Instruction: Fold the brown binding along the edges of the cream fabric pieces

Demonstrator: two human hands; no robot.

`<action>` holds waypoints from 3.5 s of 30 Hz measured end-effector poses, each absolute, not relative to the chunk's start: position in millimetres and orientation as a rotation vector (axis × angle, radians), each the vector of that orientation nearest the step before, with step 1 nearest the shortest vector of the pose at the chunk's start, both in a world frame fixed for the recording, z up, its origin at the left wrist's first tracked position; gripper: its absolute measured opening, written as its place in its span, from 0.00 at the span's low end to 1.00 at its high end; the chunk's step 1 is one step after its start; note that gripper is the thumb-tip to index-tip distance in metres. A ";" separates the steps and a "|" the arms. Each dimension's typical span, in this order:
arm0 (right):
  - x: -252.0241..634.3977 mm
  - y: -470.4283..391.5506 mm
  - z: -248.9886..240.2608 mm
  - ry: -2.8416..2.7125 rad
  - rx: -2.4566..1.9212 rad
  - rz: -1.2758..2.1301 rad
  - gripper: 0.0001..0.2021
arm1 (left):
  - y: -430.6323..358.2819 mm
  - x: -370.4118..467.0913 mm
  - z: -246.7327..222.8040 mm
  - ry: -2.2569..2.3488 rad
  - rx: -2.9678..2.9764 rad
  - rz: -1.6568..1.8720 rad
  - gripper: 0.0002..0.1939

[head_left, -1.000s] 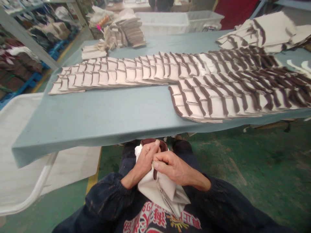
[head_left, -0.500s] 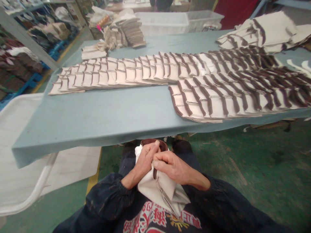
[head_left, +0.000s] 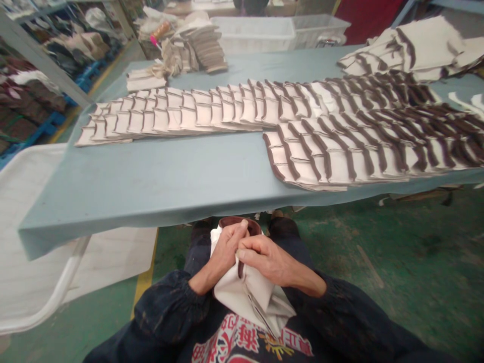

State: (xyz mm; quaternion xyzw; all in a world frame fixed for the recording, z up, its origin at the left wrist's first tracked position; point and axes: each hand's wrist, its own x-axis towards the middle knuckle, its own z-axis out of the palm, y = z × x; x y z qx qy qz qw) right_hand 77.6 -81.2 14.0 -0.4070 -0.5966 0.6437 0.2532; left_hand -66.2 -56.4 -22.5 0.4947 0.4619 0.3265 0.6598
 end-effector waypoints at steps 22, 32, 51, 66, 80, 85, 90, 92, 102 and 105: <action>76.5 -83.0 11.5 -1.602 -1.177 1.768 0.13 | -57.8 -66.8 -34.5 1.046 1.108 0.737 0.33; 76.5 -82.9 11.6 -1.577 -1.164 1.785 0.13 | -58.0 -68.0 -37.9 1.037 1.107 0.729 0.32; 76.0 -83.4 11.0 -1.585 -1.199 1.788 0.13 | -58.5 -67.7 -40.1 1.052 1.103 0.726 0.33; 76.6 -83.4 12.3 -1.576 -1.197 1.808 0.13 | -58.9 -68.0 -39.5 1.051 1.101 0.727 0.33; 77.7 -82.0 8.7 -1.566 -1.177 1.818 0.14 | -58.0 -67.3 -41.1 1.045 1.096 0.734 0.34; 77.5 -81.4 7.1 -1.583 -1.183 1.795 0.14 | -58.1 -67.3 -40.2 1.046 1.095 0.734 0.34; 77.9 -80.6 6.9 -1.583 -1.183 1.809 0.13 | -58.0 -67.1 -41.5 1.047 1.099 0.734 0.34; 77.9 -80.7 7.4 -1.576 -1.185 1.810 0.14 | -57.9 -67.1 -41.6 1.047 1.105 0.731 0.34; 82.9 -76.9 14.7 -1.608 -1.177 1.771 0.15 | -51.8 -72.3 -29.4 1.117 1.198 0.750 0.32; 87.4 -73.4 21.0 -1.660 -1.191 1.723 0.15 | -45.7 -77.0 -21.2 1.134 1.253 0.772 0.31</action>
